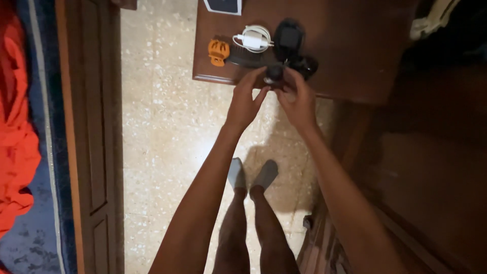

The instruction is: Unboxing a new phone and organizing various personal items on a bedroom nightstand

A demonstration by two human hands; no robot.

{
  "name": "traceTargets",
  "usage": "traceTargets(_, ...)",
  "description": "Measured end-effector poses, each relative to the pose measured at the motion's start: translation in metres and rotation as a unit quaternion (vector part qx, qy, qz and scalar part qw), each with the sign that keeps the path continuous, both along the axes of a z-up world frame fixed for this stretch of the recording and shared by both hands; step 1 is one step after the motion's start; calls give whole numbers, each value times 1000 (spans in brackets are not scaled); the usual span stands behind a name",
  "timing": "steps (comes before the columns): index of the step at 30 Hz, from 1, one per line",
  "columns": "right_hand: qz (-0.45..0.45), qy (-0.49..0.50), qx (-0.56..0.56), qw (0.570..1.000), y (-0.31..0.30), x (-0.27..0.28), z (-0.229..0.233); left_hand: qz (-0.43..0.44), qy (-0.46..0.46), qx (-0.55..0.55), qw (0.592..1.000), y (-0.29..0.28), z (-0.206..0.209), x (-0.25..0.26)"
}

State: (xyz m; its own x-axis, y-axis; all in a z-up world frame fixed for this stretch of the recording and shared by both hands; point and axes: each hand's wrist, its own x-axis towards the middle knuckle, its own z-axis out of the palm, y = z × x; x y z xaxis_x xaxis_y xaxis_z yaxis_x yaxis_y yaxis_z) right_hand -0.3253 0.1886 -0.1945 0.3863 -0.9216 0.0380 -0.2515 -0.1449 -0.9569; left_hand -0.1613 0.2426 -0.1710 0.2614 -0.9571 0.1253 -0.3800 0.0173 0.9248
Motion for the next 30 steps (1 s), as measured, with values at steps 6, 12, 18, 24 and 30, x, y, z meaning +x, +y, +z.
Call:
traceTargets(6,3,-4,-12,1000,-9,8,-2,24,-3,-9,1000,-6,-14,-4)
traceTargets(12,5,2,-6,1000,-15,7,-8,26,59,-15,998,-9,-13,-5)
traceTargets(18,3,-12,-15,1000,-27,-4,19,6,12,-26,1000,-18,26,-5)
traceTargets(24,6,14,-69,997,-58,-6,89,-13,-23,-61,998,-39,97,9)
traceTargets(30,-14,43,-126,991,-103,-5,136,-27,-45,-62,997,-78,155,35)
